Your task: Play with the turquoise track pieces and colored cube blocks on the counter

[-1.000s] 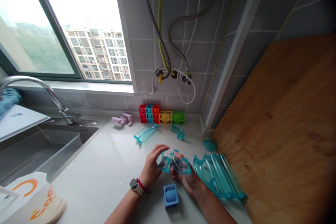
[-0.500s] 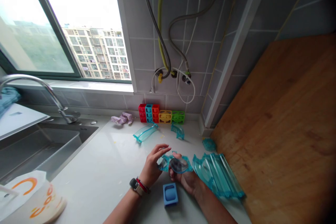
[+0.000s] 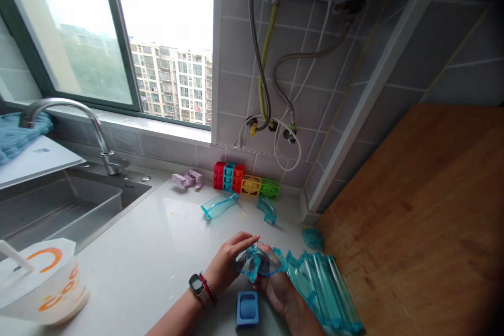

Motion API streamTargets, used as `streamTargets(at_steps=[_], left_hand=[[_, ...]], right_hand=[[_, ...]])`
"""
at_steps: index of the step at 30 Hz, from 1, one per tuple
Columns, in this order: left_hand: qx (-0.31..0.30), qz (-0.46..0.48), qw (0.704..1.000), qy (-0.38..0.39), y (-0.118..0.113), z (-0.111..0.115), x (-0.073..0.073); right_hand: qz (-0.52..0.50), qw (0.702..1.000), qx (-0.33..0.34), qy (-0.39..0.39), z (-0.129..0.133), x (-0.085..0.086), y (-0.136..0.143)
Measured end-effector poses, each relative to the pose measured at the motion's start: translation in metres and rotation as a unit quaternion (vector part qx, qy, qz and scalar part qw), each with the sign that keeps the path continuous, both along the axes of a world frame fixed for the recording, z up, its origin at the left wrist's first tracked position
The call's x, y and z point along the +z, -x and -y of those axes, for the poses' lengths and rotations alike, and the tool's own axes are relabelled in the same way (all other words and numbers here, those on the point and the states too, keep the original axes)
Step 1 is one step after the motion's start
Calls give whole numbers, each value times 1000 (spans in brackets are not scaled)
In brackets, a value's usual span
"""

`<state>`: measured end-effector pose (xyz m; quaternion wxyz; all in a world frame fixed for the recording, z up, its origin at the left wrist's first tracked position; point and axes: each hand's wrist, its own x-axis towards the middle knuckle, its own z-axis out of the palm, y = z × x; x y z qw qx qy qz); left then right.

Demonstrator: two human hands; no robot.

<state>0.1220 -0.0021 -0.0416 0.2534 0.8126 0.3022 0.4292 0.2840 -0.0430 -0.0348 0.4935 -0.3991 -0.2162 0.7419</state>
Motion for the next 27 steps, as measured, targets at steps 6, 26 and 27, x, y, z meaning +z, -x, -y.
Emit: streamTargets(at_steps=[6, 26, 27], left_hand=[[3, -6, 1000, 5, -1, 2, -6], [2, -1, 999, 35, -3, -1, -3], [-1, 2, 999, 49, -2, -1, -3]], right_hand=[[5, 999, -25, 20, -1, -2, 3], [36, 997, 38, 48, -7, -5, -5], [41, 997, 46, 53, -8, -6, -5]])
